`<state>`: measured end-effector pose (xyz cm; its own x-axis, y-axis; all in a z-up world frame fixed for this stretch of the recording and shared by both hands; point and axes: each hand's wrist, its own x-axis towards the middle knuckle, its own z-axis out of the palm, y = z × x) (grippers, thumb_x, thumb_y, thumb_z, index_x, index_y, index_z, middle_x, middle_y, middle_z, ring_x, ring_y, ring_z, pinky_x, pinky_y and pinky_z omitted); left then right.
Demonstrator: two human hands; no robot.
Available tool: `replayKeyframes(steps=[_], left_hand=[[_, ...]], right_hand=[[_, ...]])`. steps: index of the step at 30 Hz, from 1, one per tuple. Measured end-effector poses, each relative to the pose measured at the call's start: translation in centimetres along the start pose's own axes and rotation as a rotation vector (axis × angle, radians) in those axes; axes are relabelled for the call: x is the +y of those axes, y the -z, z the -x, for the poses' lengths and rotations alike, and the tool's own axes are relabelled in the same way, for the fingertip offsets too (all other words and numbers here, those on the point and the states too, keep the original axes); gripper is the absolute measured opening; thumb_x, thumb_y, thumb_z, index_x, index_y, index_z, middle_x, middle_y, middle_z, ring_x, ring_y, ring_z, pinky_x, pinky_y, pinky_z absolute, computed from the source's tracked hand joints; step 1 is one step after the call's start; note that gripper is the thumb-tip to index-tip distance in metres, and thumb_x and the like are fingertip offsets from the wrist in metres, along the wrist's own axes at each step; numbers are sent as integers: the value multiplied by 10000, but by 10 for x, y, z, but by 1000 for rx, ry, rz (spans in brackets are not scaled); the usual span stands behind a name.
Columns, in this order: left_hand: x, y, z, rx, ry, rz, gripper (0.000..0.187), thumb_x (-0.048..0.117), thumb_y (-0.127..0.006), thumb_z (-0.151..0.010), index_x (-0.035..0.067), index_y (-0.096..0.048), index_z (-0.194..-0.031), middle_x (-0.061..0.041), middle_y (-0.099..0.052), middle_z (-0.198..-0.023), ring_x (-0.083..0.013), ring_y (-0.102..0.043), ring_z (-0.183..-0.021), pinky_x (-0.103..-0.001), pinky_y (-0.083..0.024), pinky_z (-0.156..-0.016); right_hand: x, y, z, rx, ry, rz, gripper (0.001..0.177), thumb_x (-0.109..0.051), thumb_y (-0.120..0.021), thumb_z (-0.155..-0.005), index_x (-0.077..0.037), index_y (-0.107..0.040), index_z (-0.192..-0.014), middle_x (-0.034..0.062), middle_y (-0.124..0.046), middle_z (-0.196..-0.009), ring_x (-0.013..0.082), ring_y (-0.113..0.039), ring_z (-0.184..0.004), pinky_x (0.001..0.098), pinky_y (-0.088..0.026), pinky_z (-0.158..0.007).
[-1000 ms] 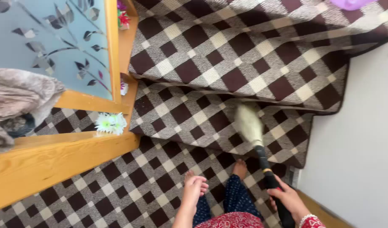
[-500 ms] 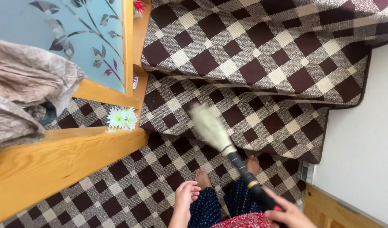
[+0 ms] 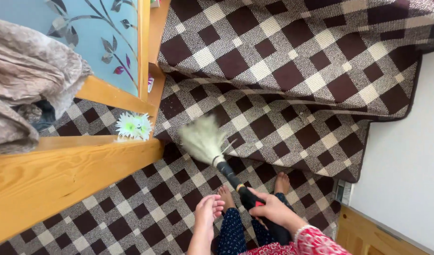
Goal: Sweeping carpeted stairs and picking up items such as a cloth and decorative flowers.
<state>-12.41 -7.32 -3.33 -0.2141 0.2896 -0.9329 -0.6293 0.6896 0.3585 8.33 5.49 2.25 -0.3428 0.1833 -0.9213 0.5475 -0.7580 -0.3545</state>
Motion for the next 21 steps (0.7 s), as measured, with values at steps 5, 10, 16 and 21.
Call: replayKeyframes(steps=[5,10,16,21], left_hand=[[19,8,3,-9,-36,35,312,173,-445,-1006,14,-698,-1096,-87,-712,-892,-134,-639,-772,-292,-547,-725],[27,32,4,11,-55,33,296,181,-458,-1003,6,-681,-1088,-91,-716,-887,-142,-643,-774,-294,-552,-735],[13,58,-12,58,-64,122,314,200,-472,-994,5,-693,-1105,-101,-743,-897,-146,-657,-768,-297,-557,-733],[14,66,-14,66,-63,186,312,199,-476,-1010,-1,-688,-1118,-112,-751,-921,-144,-662,-779,-294,-553,-735]], right_hand=[[-25,17,54,19,37,162,889,-73,-768,-782,-367,-422,-1547,32,-587,-653,141,-614,-516,283,-513,-508],[-16,44,1,263,47,89,877,-65,-769,-793,-325,-417,-1552,47,-602,-665,154,-578,-507,308,-493,-494],[-11,0,-14,130,6,134,862,-57,-755,-787,-260,-425,-1558,44,-626,-685,140,-594,-529,293,-505,-508],[-56,-17,45,-124,-4,354,857,-113,-758,-803,-306,-419,-1567,39,-642,-709,135,-610,-571,292,-501,-563]])
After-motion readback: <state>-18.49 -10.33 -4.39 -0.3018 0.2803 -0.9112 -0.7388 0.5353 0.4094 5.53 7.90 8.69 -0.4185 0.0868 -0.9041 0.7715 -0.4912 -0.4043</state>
